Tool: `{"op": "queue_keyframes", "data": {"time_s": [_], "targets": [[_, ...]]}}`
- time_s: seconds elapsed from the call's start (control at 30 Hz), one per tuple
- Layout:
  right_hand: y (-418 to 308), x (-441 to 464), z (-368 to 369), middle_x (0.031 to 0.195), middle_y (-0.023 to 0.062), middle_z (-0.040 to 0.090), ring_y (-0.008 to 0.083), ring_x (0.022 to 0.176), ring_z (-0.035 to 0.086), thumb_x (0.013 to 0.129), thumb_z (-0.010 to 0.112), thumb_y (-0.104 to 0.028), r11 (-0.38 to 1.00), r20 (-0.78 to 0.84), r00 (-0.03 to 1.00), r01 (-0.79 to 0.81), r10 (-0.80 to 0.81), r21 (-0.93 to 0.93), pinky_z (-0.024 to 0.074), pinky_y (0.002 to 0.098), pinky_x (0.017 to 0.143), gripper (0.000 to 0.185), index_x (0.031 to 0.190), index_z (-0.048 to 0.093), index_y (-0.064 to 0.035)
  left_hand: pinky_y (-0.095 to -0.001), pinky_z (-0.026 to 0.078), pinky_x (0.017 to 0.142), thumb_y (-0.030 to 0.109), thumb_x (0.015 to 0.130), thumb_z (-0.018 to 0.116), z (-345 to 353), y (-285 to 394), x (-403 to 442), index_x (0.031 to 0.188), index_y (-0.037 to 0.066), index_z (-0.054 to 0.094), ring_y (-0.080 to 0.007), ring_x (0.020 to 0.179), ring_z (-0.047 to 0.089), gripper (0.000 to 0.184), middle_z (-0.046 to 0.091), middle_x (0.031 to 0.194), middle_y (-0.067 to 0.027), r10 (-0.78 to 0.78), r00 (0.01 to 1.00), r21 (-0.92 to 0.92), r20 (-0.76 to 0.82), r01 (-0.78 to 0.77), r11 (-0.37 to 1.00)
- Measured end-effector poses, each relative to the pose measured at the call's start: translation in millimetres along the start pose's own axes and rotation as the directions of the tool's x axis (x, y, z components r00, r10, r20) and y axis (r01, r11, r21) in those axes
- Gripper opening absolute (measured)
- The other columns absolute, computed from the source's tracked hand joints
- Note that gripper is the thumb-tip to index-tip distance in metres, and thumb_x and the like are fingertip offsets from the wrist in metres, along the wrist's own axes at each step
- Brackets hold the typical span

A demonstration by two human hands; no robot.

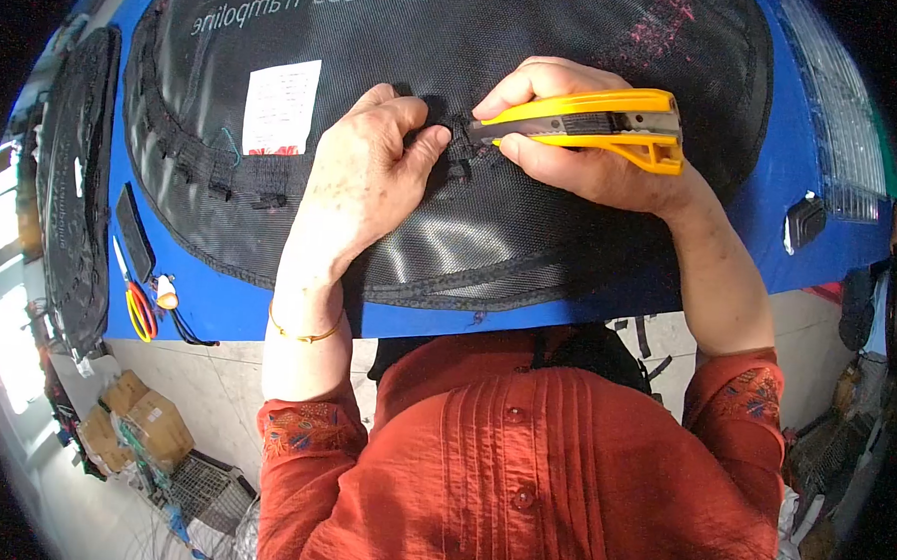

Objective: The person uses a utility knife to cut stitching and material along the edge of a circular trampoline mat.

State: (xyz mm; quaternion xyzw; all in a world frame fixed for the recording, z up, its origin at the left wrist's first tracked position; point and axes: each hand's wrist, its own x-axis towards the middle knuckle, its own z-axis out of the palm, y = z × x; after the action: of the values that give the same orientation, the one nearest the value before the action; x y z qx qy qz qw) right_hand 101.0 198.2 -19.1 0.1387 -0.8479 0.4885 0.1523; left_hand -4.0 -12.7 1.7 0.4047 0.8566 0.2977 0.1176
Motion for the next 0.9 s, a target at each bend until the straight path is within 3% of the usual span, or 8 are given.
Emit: {"op": "queue_keyframes", "data": {"time_s": [0.1, 0.17, 0.7, 0.77, 0.83, 0.9], "targets": [[0.0, 0.9, -0.1, 0.098, 0.0086, 0.069, 0.0236, 0.094, 0.068, 0.085, 0.068, -0.012, 1.0, 0.011, 1.0, -0.016, 0.016, 0.001, 0.0531, 0.0344, 0.086, 0.018, 0.101, 0.065, -0.0054, -0.0426, 0.049, 0.065, 0.016, 0.089, 0.072, 0.3, -2.3, -0.1, 0.087, -0.002, 0.066, -0.0354, 0.073, 0.063, 0.019, 0.059, 0.083, -0.0163, 0.018, 1.0, 0.014, -0.004, -0.018, 1.0], [2.4, 1.6, 0.0, 0.096, 0.0087, 0.068, 0.025, 0.09, 0.069, 0.083, 0.071, -0.005, 0.998, 0.016, 0.998, 0.062, -0.062, -0.033, 0.0547, 0.0352, 0.083, 0.024, 0.106, 0.065, -0.0063, -0.0427, 0.049, 0.065, 0.016, 0.089, 0.072, 0.0, -2.1, 0.1, 0.087, -0.002, 0.066, -0.0354, 0.073, 0.063, 0.019, 0.059, 0.083, -0.0162, 0.013, 1.0, 0.013, 0.003, -0.013, 1.0], [2.1, -0.1, -6.3, 0.095, 0.0087, 0.067, 0.0235, 0.088, 0.068, 0.081, 0.071, -0.006, 0.995, 0.057, 0.994, 0.093, -0.091, -0.046, 0.0539, 0.0336, 0.08, 0.022, 0.102, 0.065, -0.0063, -0.0429, 0.05, 0.065, 0.016, 0.09, 0.072, -0.7, 1.4, -0.1, 0.088, -0.001, 0.066, -0.036, 0.073, 0.064, 0.018, 0.06, 0.084, -0.0162, 0.01, 1.0, 0.036, -0.002, -0.01, 0.999], [-1.7, 0.6, -6.7, 0.099, 0.0086, 0.071, 0.0243, 0.095, 0.069, 0.083, 0.069, -0.012, 0.999, 0.073, 0.997, -0.034, 0.034, 0.011, 0.0542, 0.0356, 0.085, 0.017, 0.099, 0.067, -0.006, -0.0429, 0.05, 0.065, 0.018, 0.09, 0.073, -0.4, 0.4, -0.4, 0.087, -0.002, 0.065, -0.0355, 0.072, 0.063, 0.021, 0.06, 0.084, -0.016, -0.001, 1.0, 0.034, 0.0, 0.001, 0.999], [-2.8, 0.8, -7.5, 0.099, 0.0085, 0.07, 0.0244, 0.096, 0.069, 0.083, 0.069, -0.012, 0.999, 0.076, 0.996, -0.044, 0.043, 0.012, 0.0542, 0.0353, 0.086, 0.017, 0.099, 0.067, -0.0059, -0.0429, 0.049, 0.065, 0.02, 0.089, 0.074, -1.7, 1.2, -1.2, 0.086, -0.002, 0.065, -0.0349, 0.071, 0.063, 0.023, 0.059, 0.084, -0.0158, -0.012, 1.0, 0.033, 0.001, 0.012, 0.999], [-2.4, 0.8, -7.4, 0.098, 0.0084, 0.07, 0.0246, 0.096, 0.069, 0.083, 0.069, -0.012, 0.998, 0.08, 0.995, -0.055, 0.054, 0.013, 0.0543, 0.0351, 0.086, 0.017, 0.099, 0.066, -0.0057, -0.0363, 0.042, 0.063, 0.025, 0.088, 0.078, -5.4, 4.6, -2.6, 0.085, -0.003, 0.059, -0.0231, 0.069, 0.051, 0.034, 0.05, 0.08, -0.0098, -0.055, 0.998, -0.025, 0.042, 0.056, 0.998]]}}
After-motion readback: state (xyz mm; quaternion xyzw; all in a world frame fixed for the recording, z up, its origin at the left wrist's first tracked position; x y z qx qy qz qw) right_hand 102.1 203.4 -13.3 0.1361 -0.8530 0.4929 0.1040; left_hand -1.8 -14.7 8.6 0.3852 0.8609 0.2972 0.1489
